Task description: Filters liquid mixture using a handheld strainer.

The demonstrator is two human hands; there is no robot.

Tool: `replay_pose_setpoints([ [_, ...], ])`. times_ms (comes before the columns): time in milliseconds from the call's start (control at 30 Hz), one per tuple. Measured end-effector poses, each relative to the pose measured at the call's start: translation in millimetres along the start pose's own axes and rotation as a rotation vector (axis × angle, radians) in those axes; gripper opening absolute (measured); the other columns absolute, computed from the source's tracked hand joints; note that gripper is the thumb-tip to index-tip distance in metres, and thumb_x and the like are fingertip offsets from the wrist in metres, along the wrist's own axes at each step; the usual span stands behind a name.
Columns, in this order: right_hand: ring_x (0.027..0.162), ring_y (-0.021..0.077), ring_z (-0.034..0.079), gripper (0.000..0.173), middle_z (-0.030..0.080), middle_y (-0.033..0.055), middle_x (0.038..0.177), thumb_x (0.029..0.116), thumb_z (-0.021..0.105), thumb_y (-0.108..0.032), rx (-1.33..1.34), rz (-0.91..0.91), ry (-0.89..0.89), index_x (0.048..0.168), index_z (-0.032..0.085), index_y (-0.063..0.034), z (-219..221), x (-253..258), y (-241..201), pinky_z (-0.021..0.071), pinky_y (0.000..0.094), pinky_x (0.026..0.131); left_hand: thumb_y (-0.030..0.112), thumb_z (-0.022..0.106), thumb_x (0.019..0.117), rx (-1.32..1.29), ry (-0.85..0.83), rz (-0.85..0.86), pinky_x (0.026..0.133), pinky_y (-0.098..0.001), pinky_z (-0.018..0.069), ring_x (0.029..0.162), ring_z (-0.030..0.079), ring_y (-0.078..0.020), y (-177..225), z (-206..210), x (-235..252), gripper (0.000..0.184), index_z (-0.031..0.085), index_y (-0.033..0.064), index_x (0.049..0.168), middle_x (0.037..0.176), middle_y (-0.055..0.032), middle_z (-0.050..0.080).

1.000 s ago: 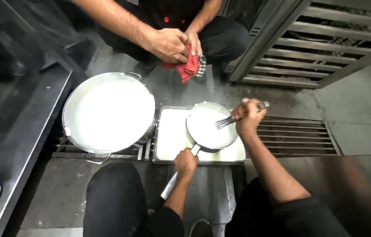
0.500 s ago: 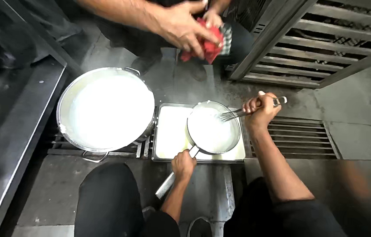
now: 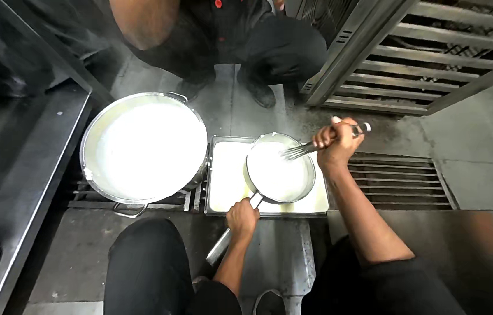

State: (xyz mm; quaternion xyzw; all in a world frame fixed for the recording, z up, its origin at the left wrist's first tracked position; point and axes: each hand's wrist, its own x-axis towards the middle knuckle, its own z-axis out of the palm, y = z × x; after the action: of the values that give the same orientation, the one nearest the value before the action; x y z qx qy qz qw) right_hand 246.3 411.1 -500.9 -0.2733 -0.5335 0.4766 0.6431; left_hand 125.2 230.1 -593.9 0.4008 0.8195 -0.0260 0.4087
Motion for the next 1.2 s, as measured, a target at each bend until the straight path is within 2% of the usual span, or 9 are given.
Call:
replay_pose_setpoints([
  [133,0.040,0.0043,0.048,0.028,0.048,-0.0113,0.049,0.0946,0.054,-0.010,-0.177,-0.028,-0.070,0.071,0.048,-0.0237,-1,12,-3,0.0464,0.0248,0.041,0.031,0.060,0.1005,-0.027,-0.009,0.008,0.095,-0.0505,0.0533,0.115,0.070,-0.0288,1,0,-1,0.032,0.072,0.0124,0.124,0.117,-0.0127,0.075],
  [233,0.037,0.0054,0.044,0.033,0.044,-0.0089,0.045,0.0966,0.049,-0.013,0.003,-0.021,-0.029,0.066,0.045,-0.0234,4,14,-3,0.0440,0.0253,0.040,0.030,0.061,0.0997,-0.024,0.009,0.007,0.094,-0.0512,0.0540,0.113,0.071,-0.0289,2,-1,-1,0.031,0.072,0.0125,0.121,0.115,-0.0125,0.076],
  [300,0.037,0.0055,0.044,0.032,0.043,-0.0088,0.045,0.0954,0.051,-0.012,-0.053,0.090,-0.122,0.065,0.045,-0.0229,1,10,-2,0.0428,0.0253,0.040,0.030,0.062,0.0995,-0.040,0.005,-0.002,0.095,-0.0511,0.0537,0.114,0.071,-0.0287,1,-1,-1,0.031,0.072,0.0122,0.123,0.116,-0.0122,0.075],
  [533,0.037,0.0052,0.045,0.033,0.044,-0.0093,0.045,0.0942,0.049,-0.012,-0.084,0.062,-0.095,0.064,0.045,-0.0240,3,11,-11,0.0435,0.0248,0.040,0.030,0.060,0.1001,-0.035,-0.009,-0.004,0.096,-0.0498,0.0538,0.116,0.070,-0.0283,3,-3,-2,0.033,0.071,0.0126,0.125,0.119,-0.0117,0.075],
  [667,0.039,0.0046,0.046,0.028,0.046,-0.0101,0.047,0.0958,0.050,-0.009,-0.054,-0.106,-0.009,0.072,0.047,-0.0226,10,27,-18,0.0453,0.0246,0.042,0.030,0.061,0.1000,-0.031,-0.008,0.006,0.096,-0.0504,0.0536,0.115,0.070,-0.0284,5,-2,-2,0.032,0.071,0.0125,0.125,0.118,-0.0121,0.075],
  [800,0.038,0.0057,0.044,0.029,0.045,-0.0090,0.047,0.0956,0.056,-0.013,-0.093,0.085,-0.149,0.068,0.049,-0.0210,13,19,-10,0.0438,0.0262,0.040,0.030,0.063,0.0991,-0.051,-0.001,-0.010,0.095,-0.0506,0.0533,0.115,0.070,-0.0284,3,-1,-1,0.032,0.071,0.0123,0.124,0.119,-0.0119,0.075],
  [900,0.044,0.0051,0.047,0.019,0.048,-0.0106,0.054,0.0967,0.053,-0.016,-0.115,-0.052,-0.037,0.078,0.052,-0.0214,-1,10,3,0.0469,0.0265,0.046,0.030,0.062,0.0990,-0.058,-0.005,-0.010,0.096,-0.0500,0.0538,0.116,0.070,-0.0283,5,-4,-2,0.033,0.070,0.0125,0.126,0.120,-0.0119,0.074],
  [1033,0.040,0.0049,0.045,0.028,0.044,-0.0108,0.048,0.0952,0.055,-0.013,-0.146,0.106,-0.012,0.070,0.048,-0.0219,-2,-11,13,0.0447,0.0260,0.043,0.031,0.061,0.0999,-0.033,-0.016,-0.010,0.097,-0.0499,0.0528,0.118,0.069,-0.0282,6,-2,-3,0.034,0.070,0.0121,0.127,0.122,-0.0122,0.074],
  [1200,0.041,0.0055,0.048,0.024,0.047,-0.0101,0.049,0.0951,0.056,-0.011,-0.082,0.036,0.104,0.074,0.051,-0.0206,2,-25,26,0.0483,0.0262,0.045,0.031,0.060,0.1006,-0.020,-0.012,0.001,0.097,-0.0517,0.0526,0.118,0.069,-0.0302,7,-4,-4,0.033,0.071,0.0110,0.125,0.122,-0.0135,0.073],
])
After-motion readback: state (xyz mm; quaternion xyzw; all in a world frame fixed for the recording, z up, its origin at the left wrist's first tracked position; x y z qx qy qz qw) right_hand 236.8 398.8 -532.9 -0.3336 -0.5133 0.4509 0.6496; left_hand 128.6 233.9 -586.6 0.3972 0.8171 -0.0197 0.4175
